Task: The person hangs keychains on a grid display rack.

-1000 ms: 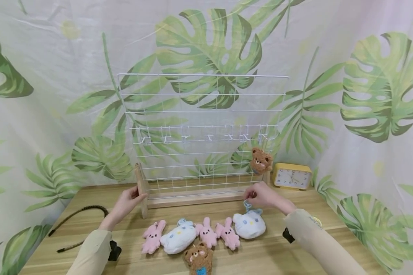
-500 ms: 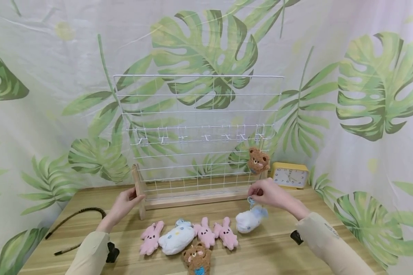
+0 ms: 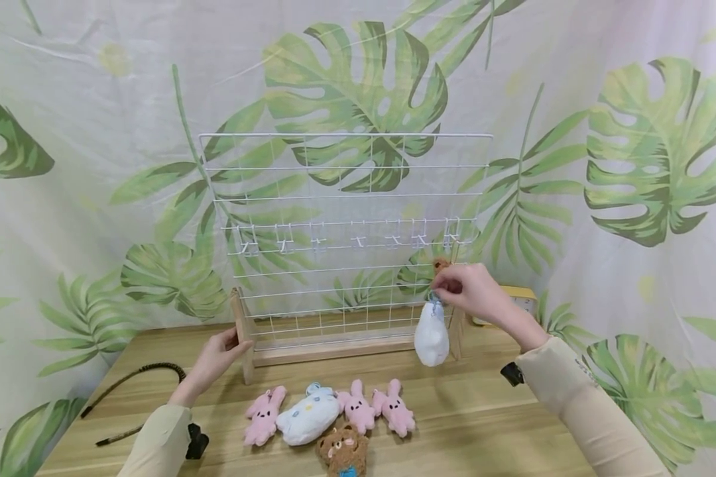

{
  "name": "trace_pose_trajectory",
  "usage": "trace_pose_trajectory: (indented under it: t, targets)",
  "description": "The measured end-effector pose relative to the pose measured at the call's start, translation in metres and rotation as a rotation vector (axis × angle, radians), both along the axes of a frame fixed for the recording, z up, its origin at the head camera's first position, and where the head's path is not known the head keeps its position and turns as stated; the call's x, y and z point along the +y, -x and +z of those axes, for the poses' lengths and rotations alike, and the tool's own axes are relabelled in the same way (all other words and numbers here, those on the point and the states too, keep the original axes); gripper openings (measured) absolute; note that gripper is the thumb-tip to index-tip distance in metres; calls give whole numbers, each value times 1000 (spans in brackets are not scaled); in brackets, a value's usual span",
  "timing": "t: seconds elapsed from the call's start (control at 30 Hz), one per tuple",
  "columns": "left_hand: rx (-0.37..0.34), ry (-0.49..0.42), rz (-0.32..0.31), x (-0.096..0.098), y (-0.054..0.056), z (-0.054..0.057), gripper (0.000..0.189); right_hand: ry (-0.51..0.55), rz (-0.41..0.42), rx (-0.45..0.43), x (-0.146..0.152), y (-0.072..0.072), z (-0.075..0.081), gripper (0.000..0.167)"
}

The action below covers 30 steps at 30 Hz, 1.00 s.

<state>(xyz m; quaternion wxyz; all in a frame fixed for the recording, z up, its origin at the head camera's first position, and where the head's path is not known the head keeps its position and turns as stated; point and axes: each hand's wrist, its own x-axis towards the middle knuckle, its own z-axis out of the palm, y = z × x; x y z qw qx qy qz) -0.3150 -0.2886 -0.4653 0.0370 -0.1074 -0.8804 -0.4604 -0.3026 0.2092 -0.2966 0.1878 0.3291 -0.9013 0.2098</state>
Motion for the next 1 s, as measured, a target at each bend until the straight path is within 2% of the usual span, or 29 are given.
trace_pose_trajectory:
  t: [0.23, 0.53, 0.7, 1.0]
  targets:
    - [4, 1, 1, -1, 0, 0, 55, 39, 11, 102, -6, 1, 29, 9]
    - [12, 5, 4, 1, 0, 1, 52, 130, 21, 193, -10, 15, 47, 11]
    - [13, -6, 14, 1, 0, 0, 52, 137, 15, 190, -13, 24, 51, 10]
    - [8, -13, 14, -1, 2, -3, 53, 106, -26, 95, -17, 38, 51, 12]
